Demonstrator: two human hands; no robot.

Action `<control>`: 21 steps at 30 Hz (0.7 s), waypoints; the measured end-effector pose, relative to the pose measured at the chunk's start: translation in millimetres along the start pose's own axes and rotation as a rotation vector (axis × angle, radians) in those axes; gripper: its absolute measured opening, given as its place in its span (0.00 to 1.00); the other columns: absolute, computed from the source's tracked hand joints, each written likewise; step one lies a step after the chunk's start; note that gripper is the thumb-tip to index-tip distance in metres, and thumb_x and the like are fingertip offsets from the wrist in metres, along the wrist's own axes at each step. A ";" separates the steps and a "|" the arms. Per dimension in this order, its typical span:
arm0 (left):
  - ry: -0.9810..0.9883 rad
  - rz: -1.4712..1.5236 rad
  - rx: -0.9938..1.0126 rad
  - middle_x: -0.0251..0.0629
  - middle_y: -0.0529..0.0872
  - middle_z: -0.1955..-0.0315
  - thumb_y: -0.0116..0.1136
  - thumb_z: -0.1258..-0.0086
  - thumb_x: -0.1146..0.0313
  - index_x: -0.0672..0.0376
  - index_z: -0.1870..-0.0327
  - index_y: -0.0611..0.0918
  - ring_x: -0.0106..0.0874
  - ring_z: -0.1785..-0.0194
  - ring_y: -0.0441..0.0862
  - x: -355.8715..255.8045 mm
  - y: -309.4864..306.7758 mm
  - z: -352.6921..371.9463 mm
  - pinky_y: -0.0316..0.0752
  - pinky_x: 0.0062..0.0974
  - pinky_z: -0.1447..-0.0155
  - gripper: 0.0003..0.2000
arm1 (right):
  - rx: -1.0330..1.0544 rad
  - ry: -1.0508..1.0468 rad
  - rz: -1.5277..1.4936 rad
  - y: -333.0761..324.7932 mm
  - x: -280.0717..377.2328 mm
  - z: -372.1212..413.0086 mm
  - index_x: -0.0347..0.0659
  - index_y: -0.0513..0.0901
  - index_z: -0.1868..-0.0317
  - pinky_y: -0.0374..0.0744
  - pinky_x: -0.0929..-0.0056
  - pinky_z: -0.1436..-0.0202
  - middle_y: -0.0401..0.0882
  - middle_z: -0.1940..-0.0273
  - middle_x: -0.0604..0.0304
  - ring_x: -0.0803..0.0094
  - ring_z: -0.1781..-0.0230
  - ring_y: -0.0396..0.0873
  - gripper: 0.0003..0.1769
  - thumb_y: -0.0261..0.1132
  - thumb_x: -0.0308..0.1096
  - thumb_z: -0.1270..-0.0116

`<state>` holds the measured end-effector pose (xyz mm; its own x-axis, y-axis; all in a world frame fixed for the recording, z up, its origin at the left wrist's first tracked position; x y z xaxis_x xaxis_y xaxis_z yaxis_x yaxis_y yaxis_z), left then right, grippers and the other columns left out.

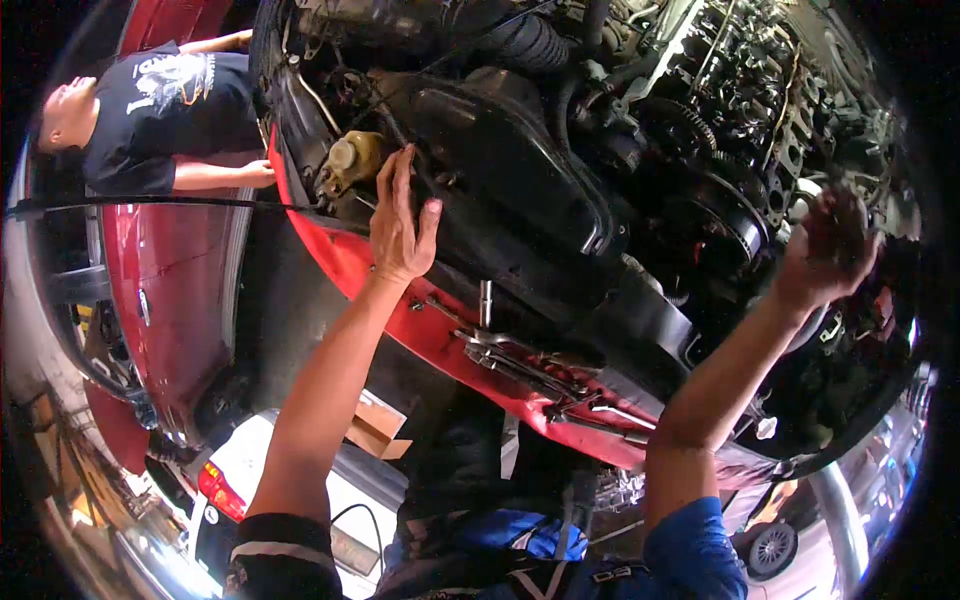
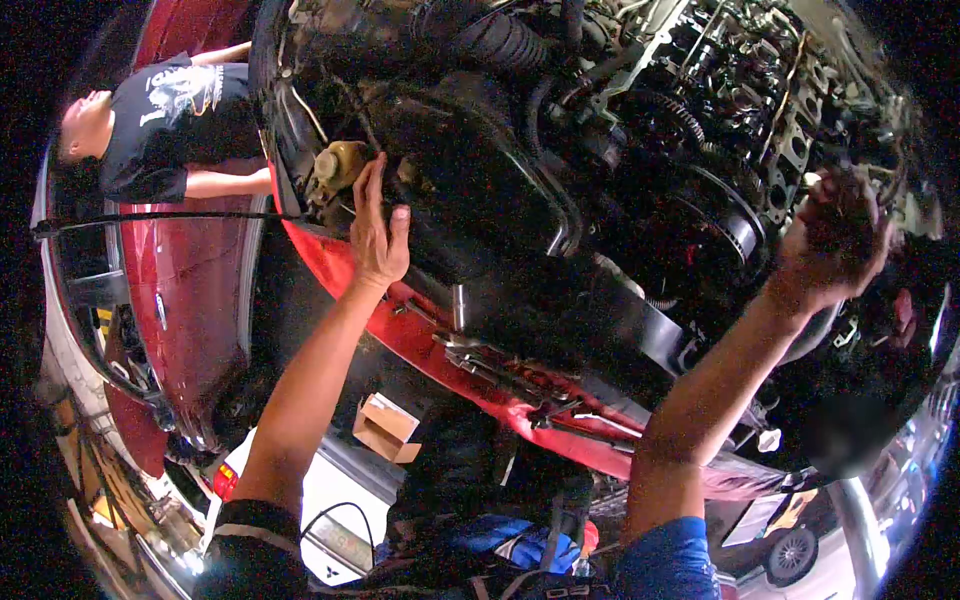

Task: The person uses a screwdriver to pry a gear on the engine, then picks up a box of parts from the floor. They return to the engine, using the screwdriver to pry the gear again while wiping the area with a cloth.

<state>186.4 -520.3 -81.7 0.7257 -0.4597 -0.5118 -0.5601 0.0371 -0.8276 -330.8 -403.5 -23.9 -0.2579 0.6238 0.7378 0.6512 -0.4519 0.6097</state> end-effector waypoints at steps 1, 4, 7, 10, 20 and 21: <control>0.000 0.001 0.018 0.62 0.65 0.29 0.47 0.21 0.47 0.60 0.20 0.59 0.61 0.30 0.70 1.1 2.2 -0.2 0.71 0.45 0.30 0.35 | -0.028 -0.162 0.319 17.6 2.8 10.1 0.30 0.80 0.43 0.77 0.57 0.35 0.85 0.45 0.46 0.52 0.44 0.82 0.20 0.63 0.37 0.28; 0.017 -0.019 0.002 0.60 0.67 0.30 0.47 0.21 0.48 0.60 0.20 0.60 0.60 0.30 0.70 2.4 3.9 0.7 0.72 0.45 0.31 0.35 | 0.022 -0.073 0.698 30.4 4.0 19.4 0.38 0.83 0.43 0.81 0.64 0.43 0.86 0.49 0.53 0.59 0.50 0.84 0.17 0.67 0.32 0.31; 0.035 0.017 -0.021 0.58 0.70 0.31 0.48 0.20 0.52 0.60 0.21 0.61 0.57 0.31 0.72 0.2 4.8 2.5 0.72 0.44 0.31 0.32 | -0.182 0.199 0.591 34.5 16.8 65.4 0.39 0.84 0.45 0.83 0.72 0.59 0.88 0.59 0.60 0.67 0.65 0.86 0.19 0.73 0.36 0.34; 0.054 0.027 -0.028 0.58 0.71 0.33 0.48 0.19 0.53 0.60 0.21 0.61 0.56 0.33 0.73 -2.6 2.9 2.5 0.72 0.44 0.32 0.31 | -0.091 0.308 0.634 66.9 35.0 122.0 0.32 0.82 0.48 0.80 0.74 0.65 0.85 0.62 0.59 0.72 0.68 0.83 0.19 0.71 0.38 0.31; 0.100 0.062 -0.045 0.58 0.72 0.33 0.47 0.18 0.55 0.59 0.22 0.62 0.57 0.32 0.71 -13.0 -1.8 4.3 0.71 0.46 0.31 0.29 | -0.491 0.653 0.616 -36.6 89.5 308.8 0.39 0.77 0.44 0.79 0.73 0.65 0.87 0.63 0.55 0.69 0.65 0.87 0.15 0.62 0.40 0.22; 0.086 0.064 -0.041 0.58 0.71 0.33 0.46 0.18 0.56 0.59 0.22 0.62 0.57 0.31 0.71 -14.2 -2.9 4.4 0.70 0.46 0.31 0.29 | -0.521 0.626 0.612 -39.8 88.9 317.9 0.39 0.77 0.45 0.79 0.73 0.63 0.87 0.61 0.55 0.69 0.64 0.87 0.14 0.63 0.39 0.22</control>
<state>179.4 -510.0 -73.0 0.6518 -0.5320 -0.5405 -0.6217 0.0334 -0.7825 -152.7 -127.3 -74.7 -0.4088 -0.1855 0.8936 0.4435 -0.8961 0.0169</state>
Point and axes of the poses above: each hand's wrist, its own z-axis away from the middle knuckle, its own y-axis out of the palm, x = y × z, the point moved 10 cm from there along -z, towards the middle knuckle
